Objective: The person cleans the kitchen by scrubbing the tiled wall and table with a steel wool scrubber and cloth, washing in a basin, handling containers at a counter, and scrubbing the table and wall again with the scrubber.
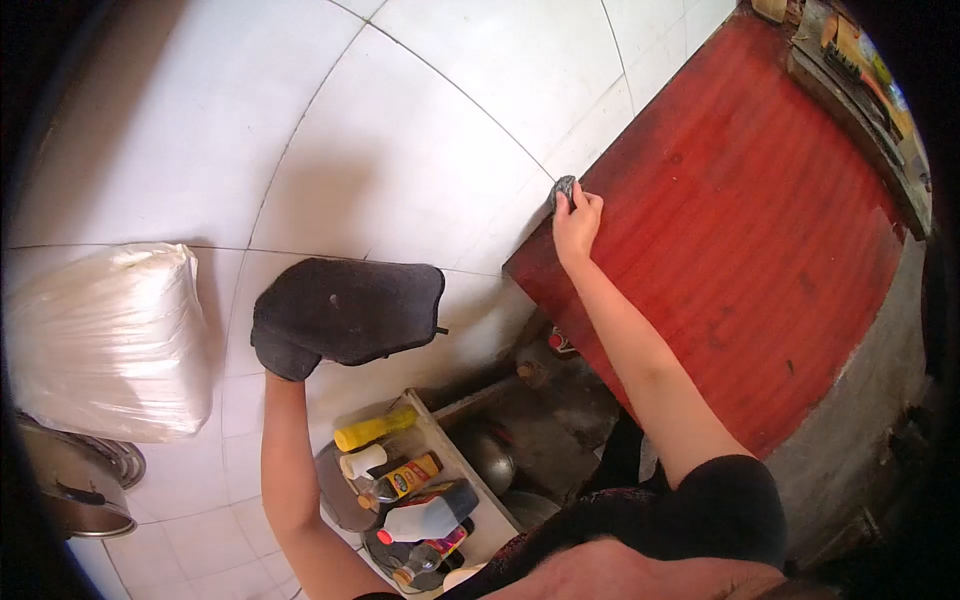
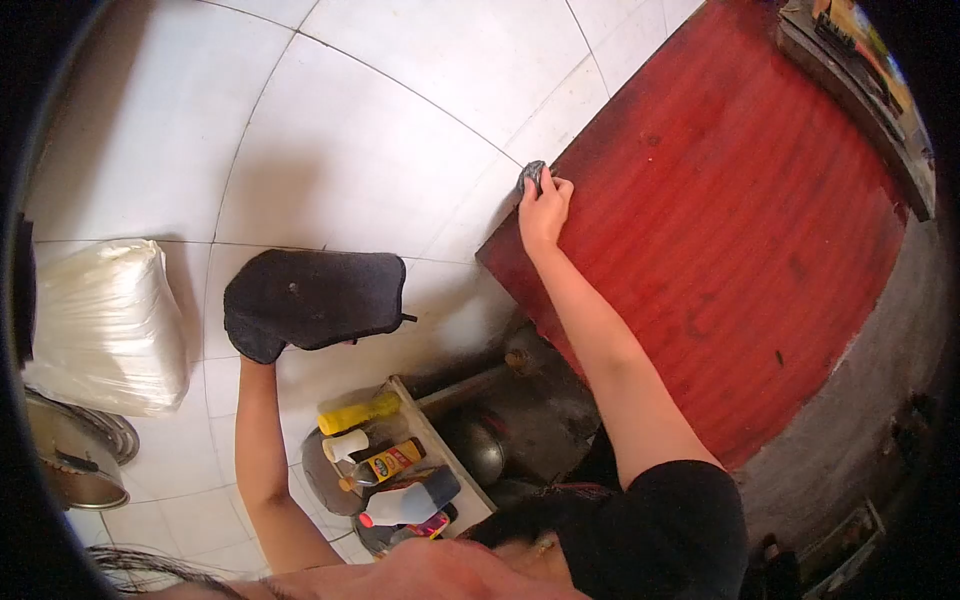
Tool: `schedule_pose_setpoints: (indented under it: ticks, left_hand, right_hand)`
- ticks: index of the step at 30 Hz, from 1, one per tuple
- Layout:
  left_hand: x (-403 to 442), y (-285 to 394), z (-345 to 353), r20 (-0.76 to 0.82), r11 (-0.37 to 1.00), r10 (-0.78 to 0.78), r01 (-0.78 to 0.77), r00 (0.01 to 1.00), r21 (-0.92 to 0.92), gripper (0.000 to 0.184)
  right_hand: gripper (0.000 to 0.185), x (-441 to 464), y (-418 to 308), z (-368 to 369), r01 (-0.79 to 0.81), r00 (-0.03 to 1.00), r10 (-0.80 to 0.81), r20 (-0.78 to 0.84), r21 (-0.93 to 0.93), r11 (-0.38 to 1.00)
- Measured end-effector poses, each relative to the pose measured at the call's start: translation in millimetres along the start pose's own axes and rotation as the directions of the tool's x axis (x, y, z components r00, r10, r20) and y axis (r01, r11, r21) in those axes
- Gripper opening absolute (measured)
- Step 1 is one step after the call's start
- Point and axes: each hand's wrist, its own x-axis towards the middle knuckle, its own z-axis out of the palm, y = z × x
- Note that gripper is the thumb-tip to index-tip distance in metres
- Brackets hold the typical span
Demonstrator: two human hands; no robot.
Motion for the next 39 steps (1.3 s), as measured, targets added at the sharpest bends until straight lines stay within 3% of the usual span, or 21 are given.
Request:
schedule_pose_setpoints:
  ticks: [1, 3, 5, 7, 9, 11, 13, 15, 17, 18, 20, 21, 23, 27, 30, 31, 33, 34, 35, 37, 39]
  left_hand:
    - [0, 2, -1, 0.006, 1.000, 0.003, -0.003, 1.000, 0.004, 0.056]
    - [-1, 10, -5, 0.016, 1.000, 0.006, -0.006, 1.000, 0.020, 0.056]
    - [0, 18, -9, 0.025, 0.999, 0.012, -0.013, 1.000, 0.042, 0.055]
    - [3, 21, -13, 0.021, 0.997, 0.023, -0.024, 1.000, 0.074, 0.055]
    - [1, 22, -12, 0.001, 0.995, 0.025, -0.025, 1.000, 0.099, 0.055]
    - [2, 11, -7, 0.024, 0.997, 0.014, -0.016, 1.000, 0.080, 0.054]
    - [-1, 11, -6, 0.031, 1.000, -0.007, 0.006, 1.000, 0.021, 0.053]
    - [1, 20, -9, 0.010, 0.997, -0.027, 0.027, 1.000, -0.070, 0.052]
    - [2, 28, -12, 0.004, 0.986, -0.045, 0.045, 0.999, -0.159, 0.051]
    - [4, 28, -13, -0.002, 0.978, -0.052, 0.050, 0.999, -0.200, 0.051]
    - [3, 24, -11, -0.022, 0.999, 0.020, -0.021, 1.000, -0.042, 0.051]
    - [3, 23, -9, -0.028, 0.998, 0.056, -0.055, 0.998, 0.034, 0.051]
    - [4, 31, -12, -0.010, 0.999, 0.029, -0.029, 1.000, -0.021, 0.051]
    - [0, 34, -13, 0.021, 0.999, 0.018, -0.019, 1.000, 0.044, 0.052]
    - [3, 23, -13, 0.046, 0.988, 0.034, -0.041, 0.998, 0.149, 0.054]
    - [5, 21, -11, 0.047, 0.991, 0.037, -0.042, 0.998, 0.126, 0.055]
    - [8, 19, -6, 0.062, 0.997, 0.039, -0.043, 0.997, 0.070, 0.057]
    - [8, 17, -7, 0.068, 0.998, 0.039, -0.042, 0.997, 0.044, 0.058]
    - [8, 15, -6, 0.065, 0.999, 0.040, -0.041, 0.997, 0.018, 0.059]
    - [3, 11, 1, 0.068, 0.999, 0.029, -0.027, 0.997, -0.031, 0.059]
    - [1, 0, 6, 0.070, 0.998, 0.023, -0.019, 0.997, -0.059, 0.059]
  right_hand:
    - [0.033, -1, -3, 8, -0.062, 0.997, 0.061, -0.037, -0.015, 0.998]
    - [0.035, -50, 0, 22, -0.120, 0.984, 0.126, 0.123, -0.052, 0.991]
    - [0.030, -90, -13, 4, 0.012, 0.926, -0.028, 0.376, 0.047, 0.999]
    - [0.027, -65, 0, 8, 0.110, 0.947, -0.087, 0.309, -0.055, 0.992]
    - [0.022, -11, -3, -5, 0.087, 0.988, -0.069, 0.141, -0.127, 0.988]
    - [0.023, 2, -5, -2, 0.002, 0.997, 0.010, 0.083, -0.145, 0.989]
    - [0.025, -29, -13, 5, 0.024, 0.997, -0.012, 0.079, -0.147, 0.989]
    - [0.029, -69, -9, 8, 0.118, 0.955, -0.089, 0.284, -0.086, 0.989]
    - [0.025, -57, 2, 6, 0.128, 0.953, -0.109, 0.282, -0.050, 0.991]
    - [0.022, -32, 2, 1, 0.132, 0.977, -0.111, 0.182, -0.103, 0.986]
    - [0.019, 20, 8, -5, 0.082, 0.997, -0.081, 0.006, -0.093, 0.992]
    - [0.023, 21, 6, 0, 0.031, 0.999, -0.032, -0.005, -0.137, 0.990]
    - [0.029, -14, -3, 11, 0.060, 0.996, -0.067, -0.061, -0.117, 0.991]
    - [0.028, -77, 1, 11, 0.106, 0.950, -0.112, 0.291, 0.039, 0.994]
    - [0.025, -13, 0, 0, 0.042, 0.998, -0.040, 0.055, -0.035, 0.999]
    - [0.024, 3, -8, -4, -0.093, 0.994, 0.093, 0.065, -0.012, 0.996]
    - [0.026, -21, -15, 17, -0.163, 0.987, 0.162, -0.020, -0.102, 0.981]
    - [0.030, -45, -13, 25, -0.141, 0.990, 0.142, 0.005, -0.098, 0.985]
    - [0.032, -67, -9, 26, -0.118, 0.977, 0.135, 0.168, -0.108, 0.987]
    - [0.032, -76, -4, 22, -0.137, 0.946, 0.142, 0.292, -0.036, 0.990]
    - [0.031, -39, 20, 26, -0.216, 0.936, 0.214, 0.278, -0.023, 0.976]
